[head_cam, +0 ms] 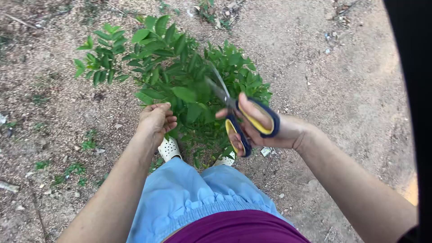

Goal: Pruning a small green plant using a pair of scissors.

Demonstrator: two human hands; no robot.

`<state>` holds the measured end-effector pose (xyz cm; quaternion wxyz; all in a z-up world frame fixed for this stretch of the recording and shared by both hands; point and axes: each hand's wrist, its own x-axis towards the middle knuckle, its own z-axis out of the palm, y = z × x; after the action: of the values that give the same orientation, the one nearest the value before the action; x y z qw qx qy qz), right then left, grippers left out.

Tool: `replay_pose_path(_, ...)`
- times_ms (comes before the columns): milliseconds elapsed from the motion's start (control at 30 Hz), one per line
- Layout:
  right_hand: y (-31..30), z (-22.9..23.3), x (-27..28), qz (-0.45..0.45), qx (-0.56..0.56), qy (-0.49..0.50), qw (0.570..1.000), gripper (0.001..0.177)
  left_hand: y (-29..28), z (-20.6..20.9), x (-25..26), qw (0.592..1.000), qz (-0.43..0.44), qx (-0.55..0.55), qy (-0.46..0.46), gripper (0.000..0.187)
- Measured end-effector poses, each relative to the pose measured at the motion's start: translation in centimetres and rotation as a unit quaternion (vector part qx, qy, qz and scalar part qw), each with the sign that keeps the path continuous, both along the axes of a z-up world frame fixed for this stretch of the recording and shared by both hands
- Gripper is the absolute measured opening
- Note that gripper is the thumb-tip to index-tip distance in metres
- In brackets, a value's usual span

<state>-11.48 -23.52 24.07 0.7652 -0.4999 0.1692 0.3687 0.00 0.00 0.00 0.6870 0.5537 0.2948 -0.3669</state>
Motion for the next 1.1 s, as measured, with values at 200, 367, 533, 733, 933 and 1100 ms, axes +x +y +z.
replay_pose_path(200,0.7,-4.9,-2.4,0.119,-0.165,0.205,0.957,0.087,-2.6,3.3,-1.6,0.999,-0.019,0.006,0.034,0.058)
replay_pose_path(367,1.7,-11.5,-1.3,0.054,-0.227,0.152,0.96,0.082,-2.4,2.0,-1.8,0.999,-0.041,-0.019,0.009,0.045)
replay_pose_path(533,1.5,-6.3,0.2,0.009,-0.203,0.052,0.978,0.064,-1.0,-1.8,-1.9,0.995,-0.088,0.023,-0.031,0.034)
replay_pose_path(733,-1.1,0.3,-1.0,-0.028,-0.06,-0.014,0.998,0.061,-2.3,2.6,-1.8,0.999,-0.024,0.02,0.036,0.05)
replay_pose_path(933,-1.2,-7.5,-2.6,0.178,-0.192,0.097,0.96,0.087,-4.2,0.3,-2.0,0.997,-0.066,-0.026,0.04,0.055)
replay_pose_path(1100,0.3,-11.2,-0.6,0.223,-0.253,0.14,0.931,0.087,-4.2,-2.5,-2.6,0.994,-0.095,-0.02,-0.046,0.022)
